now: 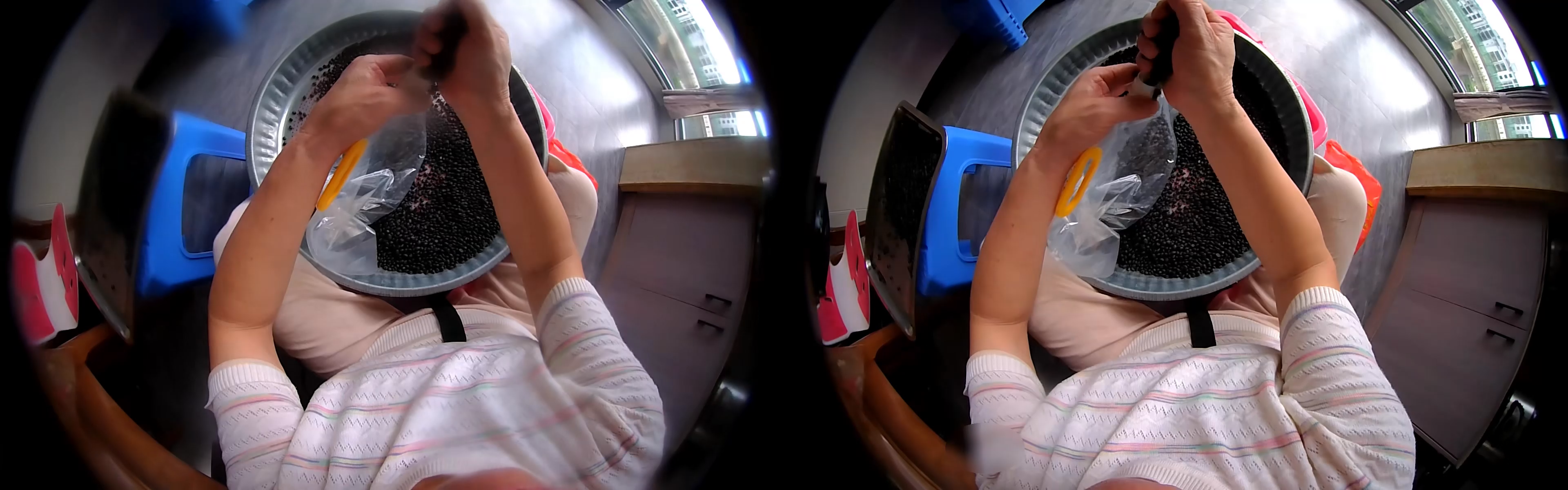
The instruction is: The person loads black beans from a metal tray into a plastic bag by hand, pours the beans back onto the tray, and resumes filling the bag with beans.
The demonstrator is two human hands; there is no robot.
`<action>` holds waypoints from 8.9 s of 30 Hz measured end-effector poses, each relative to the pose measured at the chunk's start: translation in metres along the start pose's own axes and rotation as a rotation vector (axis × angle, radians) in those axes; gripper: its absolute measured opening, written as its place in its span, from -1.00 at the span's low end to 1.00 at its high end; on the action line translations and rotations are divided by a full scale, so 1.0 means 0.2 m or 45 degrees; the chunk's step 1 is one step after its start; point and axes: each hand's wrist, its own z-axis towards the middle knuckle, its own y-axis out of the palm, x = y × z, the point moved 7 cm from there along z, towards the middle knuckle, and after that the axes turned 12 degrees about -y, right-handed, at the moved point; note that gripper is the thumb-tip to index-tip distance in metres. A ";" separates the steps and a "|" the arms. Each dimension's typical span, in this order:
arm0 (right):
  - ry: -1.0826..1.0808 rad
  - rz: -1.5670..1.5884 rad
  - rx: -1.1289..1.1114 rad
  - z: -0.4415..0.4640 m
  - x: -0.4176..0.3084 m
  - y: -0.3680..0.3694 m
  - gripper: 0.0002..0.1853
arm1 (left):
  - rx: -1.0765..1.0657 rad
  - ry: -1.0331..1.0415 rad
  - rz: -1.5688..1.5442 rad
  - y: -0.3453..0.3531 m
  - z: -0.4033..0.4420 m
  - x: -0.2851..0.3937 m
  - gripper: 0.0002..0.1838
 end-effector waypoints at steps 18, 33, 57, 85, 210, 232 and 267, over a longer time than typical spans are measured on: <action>-0.216 -0.069 -0.209 -0.04 -0.05 0.05 -0.75 | -0.038 0.004 -0.044 0.01 -0.01 0.02 -0.70; -0.255 -1.639 -1.498 -0.93 0.31 -0.35 -0.82 | 0.100 0.058 0.200 -0.05 0.00 -0.02 -0.63; 0.592 -0.427 -0.065 -0.42 0.10 -0.48 -0.59 | 0.066 0.104 0.267 -0.02 0.00 0.02 -0.63; -0.132 0.056 -0.037 -0.02 -0.02 0.02 -0.80 | -0.003 0.013 0.003 0.01 -0.01 0.01 -0.70; 0.262 -0.097 -0.139 -0.11 -0.06 -0.15 -0.71 | 0.089 -0.047 0.197 0.00 0.01 0.00 -0.80; -0.095 -0.074 0.057 -0.04 -0.04 0.02 -0.80 | 0.043 -0.008 0.064 0.01 0.00 0.00 -0.74; 0.168 -1.216 -0.715 -0.52 0.10 -0.64 -0.83 | 0.361 0.119 0.596 -0.07 -0.04 0.03 -0.56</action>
